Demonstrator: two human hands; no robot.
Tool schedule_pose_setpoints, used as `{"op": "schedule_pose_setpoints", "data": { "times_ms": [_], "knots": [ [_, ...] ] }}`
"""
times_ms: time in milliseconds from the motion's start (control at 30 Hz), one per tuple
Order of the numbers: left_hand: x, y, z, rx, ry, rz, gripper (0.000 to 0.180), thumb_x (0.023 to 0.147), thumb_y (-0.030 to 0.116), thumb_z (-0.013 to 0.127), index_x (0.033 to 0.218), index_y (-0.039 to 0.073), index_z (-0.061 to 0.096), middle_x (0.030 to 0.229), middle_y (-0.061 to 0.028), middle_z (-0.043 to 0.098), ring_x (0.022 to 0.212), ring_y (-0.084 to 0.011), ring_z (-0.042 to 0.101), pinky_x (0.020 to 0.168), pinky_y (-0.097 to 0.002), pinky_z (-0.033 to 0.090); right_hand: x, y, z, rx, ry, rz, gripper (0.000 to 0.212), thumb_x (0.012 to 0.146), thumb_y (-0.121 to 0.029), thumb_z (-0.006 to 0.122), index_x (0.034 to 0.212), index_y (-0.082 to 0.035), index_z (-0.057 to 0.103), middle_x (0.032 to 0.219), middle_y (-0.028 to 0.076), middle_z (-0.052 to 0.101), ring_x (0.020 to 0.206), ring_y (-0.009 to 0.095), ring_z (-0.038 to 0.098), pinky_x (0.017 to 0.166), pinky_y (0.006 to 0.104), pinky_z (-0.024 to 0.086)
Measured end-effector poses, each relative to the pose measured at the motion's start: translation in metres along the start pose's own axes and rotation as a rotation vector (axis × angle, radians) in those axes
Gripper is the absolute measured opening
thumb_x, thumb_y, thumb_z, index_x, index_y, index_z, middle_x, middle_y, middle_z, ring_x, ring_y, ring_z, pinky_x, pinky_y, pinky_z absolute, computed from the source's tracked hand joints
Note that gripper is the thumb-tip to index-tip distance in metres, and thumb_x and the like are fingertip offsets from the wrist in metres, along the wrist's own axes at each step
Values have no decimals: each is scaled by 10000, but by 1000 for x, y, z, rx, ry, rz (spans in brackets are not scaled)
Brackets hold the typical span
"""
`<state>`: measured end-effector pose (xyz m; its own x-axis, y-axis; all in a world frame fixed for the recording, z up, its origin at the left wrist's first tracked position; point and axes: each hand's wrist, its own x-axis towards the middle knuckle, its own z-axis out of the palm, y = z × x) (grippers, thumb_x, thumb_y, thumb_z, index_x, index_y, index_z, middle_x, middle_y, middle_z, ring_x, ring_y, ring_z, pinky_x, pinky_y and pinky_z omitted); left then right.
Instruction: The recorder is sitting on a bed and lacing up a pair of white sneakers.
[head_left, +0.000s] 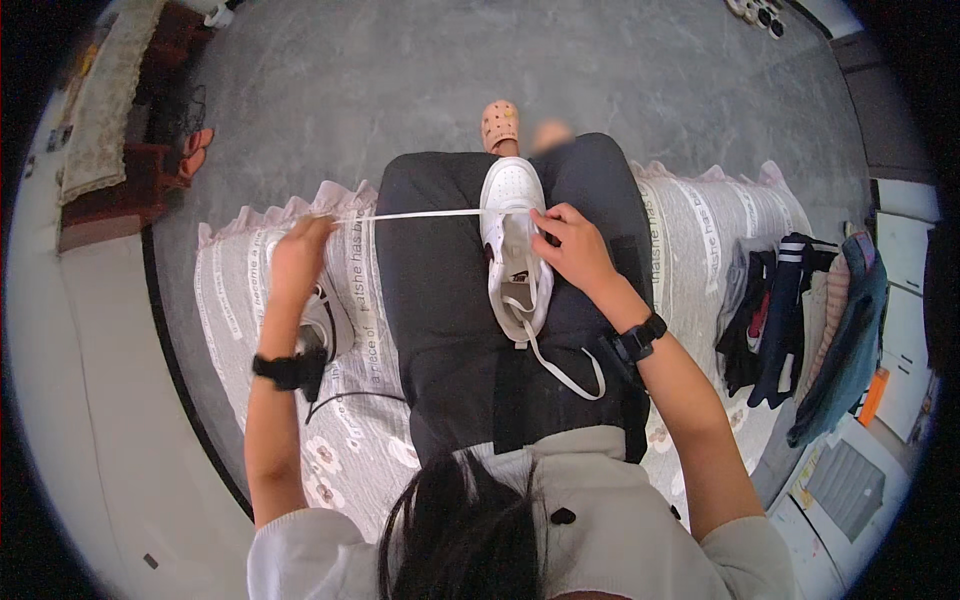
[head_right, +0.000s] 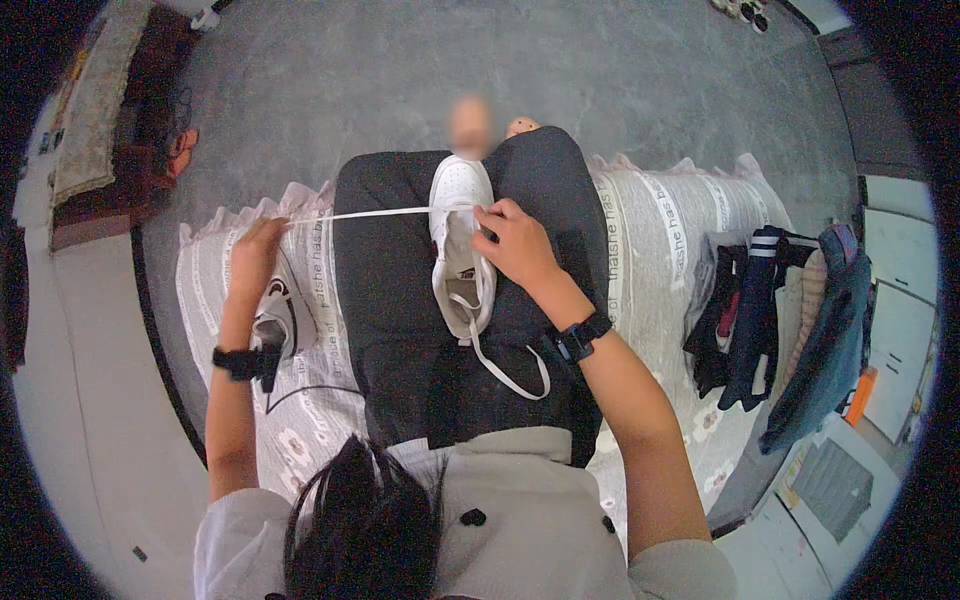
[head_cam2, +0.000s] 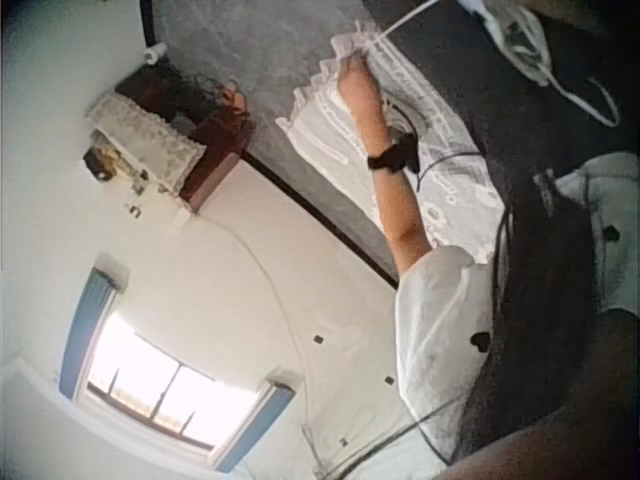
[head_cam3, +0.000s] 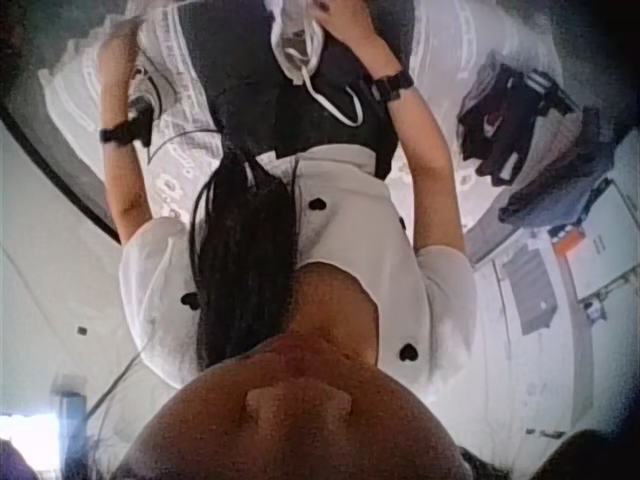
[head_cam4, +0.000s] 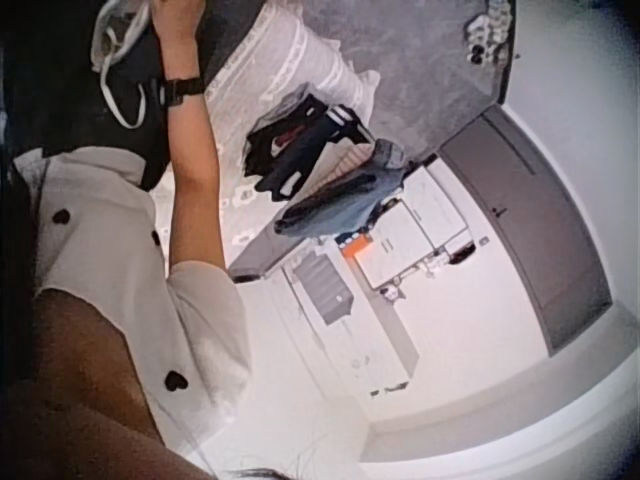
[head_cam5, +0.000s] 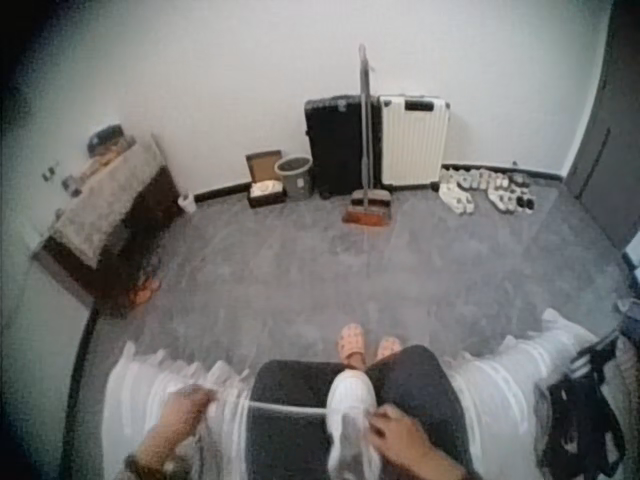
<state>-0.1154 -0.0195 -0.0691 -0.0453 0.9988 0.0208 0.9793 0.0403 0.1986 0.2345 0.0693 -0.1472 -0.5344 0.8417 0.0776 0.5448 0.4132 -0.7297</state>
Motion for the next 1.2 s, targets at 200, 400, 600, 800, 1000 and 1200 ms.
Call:
{"op": "schedule_pose_setpoints", "data": {
  "times_ms": [200, 400, 600, 800, 1000, 1200],
  "knots": [
    [-63, -66, -74, 177, 59, -281, 154, 827, 108, 513, 941, 53, 602, 874, -125, 595, 769, -310, 584, 654, -356, 460, 4, -4, -5, 74, -63, 95, 302, 686, -189, 607, 960, -63, 624, 861, 88, 544, 712, 268, 583, 650, 352, 483],
    [-146, -148, -109, 284, 109, -437, 203, 865, 165, 489, 966, 23, 594, 863, -150, 590, 791, -308, 577, 682, -356, 454, 15, -6, -9, 11, -117, 112, 275, 660, -203, 623, 879, -39, 595, 852, 97, 540, 725, 292, 582, 655, 359, 482],
    [-208, -184, -127, 408, 133, -579, 232, 875, 197, 478, 991, 31, 591, 914, -135, 596, 824, -303, 577, 707, -360, 457, 27, -22, -3, -44, -76, 59, 279, 628, -171, 647, 873, -46, 598, 861, 64, 536, 685, 201, 568, 635, 320, 469],
    [-217, -175, -133, 511, 231, -745, 253, 886, 220, 453, 1005, 46, 594, 961, -128, 595, 850, -300, 577, 722, -359, 463, 66, -31, 35, -208, -134, -525, 166, 645, -226, 639, 705, -78, 591, 779, 70, 517, 758, 243, 518, 620, 367, 459],
    [-260, -188, -121, 552, 88, -817, 255, 876, 231, 466, 994, 48, 597, 922, -127, 611, 827, -311, 583, 696, -358, 472, 126, -68, -6, -345, 63, -481, 128, 758, -171, 548, 774, -49, 583, 794, 99, 567, 663, 244, 573, 575, 343, 456],
    [-206, -117, -77, 60, -68, -640, 169, 822, 120, 536, 931, 20, 617, 813, -148, 626, 734, -303, 599, 647, -344, 466, 147, -19, -53, -106, 269, -106, 231, 782, -236, 516, 837, -42, 627, 826, 119, 608, 704, 247, 602, 613, 371, 458]
  ]
}}
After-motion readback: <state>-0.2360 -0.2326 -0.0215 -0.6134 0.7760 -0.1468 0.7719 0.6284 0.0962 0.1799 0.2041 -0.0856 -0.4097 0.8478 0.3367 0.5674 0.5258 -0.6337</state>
